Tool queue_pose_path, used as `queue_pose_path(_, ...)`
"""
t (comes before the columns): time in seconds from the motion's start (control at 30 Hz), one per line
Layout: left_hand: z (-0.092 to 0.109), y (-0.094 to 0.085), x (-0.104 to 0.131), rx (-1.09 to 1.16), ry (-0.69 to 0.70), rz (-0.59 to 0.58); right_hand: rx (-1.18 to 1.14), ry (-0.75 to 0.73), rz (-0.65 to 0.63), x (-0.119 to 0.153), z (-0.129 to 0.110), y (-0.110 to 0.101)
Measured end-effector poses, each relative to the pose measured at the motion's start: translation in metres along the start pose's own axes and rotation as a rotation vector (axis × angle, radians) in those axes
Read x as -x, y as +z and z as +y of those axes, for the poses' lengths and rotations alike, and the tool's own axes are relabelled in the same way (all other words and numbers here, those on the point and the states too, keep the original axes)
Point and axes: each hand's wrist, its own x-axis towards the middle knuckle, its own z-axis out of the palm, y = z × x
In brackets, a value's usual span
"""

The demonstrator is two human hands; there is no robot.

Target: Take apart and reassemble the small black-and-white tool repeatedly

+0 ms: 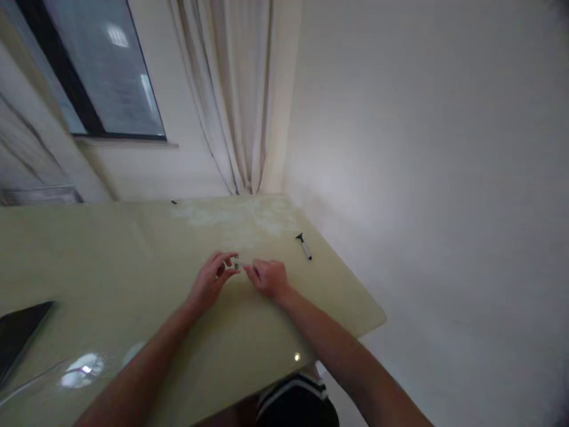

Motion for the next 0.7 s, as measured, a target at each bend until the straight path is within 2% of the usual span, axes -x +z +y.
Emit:
queue_pose_path(0.13,-0.0003,0.0005,0.0005,0.005,-0.001,0.013,0.004,-0.035,0.017,-0.0036,0.0053,-0.0006)
queue_pose_path(0.2,0.0002,0.0004,0.0004,0.011,-0.003,0.019,-0.006,-0.102,0.002,-0.0041,0.0058,-0.0006)
queue_pose_path(0.33,0.0014,0.0001,-0.0001,0.009,-0.009,0.015,0.010,0.020,0.025,-0.0046,0.0053,-0.0013)
queue_pose_path(0.43,0.0020,0.0003,-0.0004,0.010,-0.010,0.024,-0.009,-0.093,-0.020,-0.0047,0.0052,-0.0021)
queue_pose_path(0.57,0.0025,0.0008,0.0000,0.008,-0.011,0.025,0.006,0.044,0.013,-0.0044,0.0049,-0.0036)
queue_pose_path(0.67,0.0028,0.0008,0.0006,0.007,-0.006,0.034,-0.032,-0.117,-0.034,-0.0037,0.0045,-0.0047)
queue_pose_path(0.7,0.0028,0.0008,0.0006,0.008,-0.001,0.035,-0.036,-0.128,-0.038,-0.0037,0.0044,-0.0048)
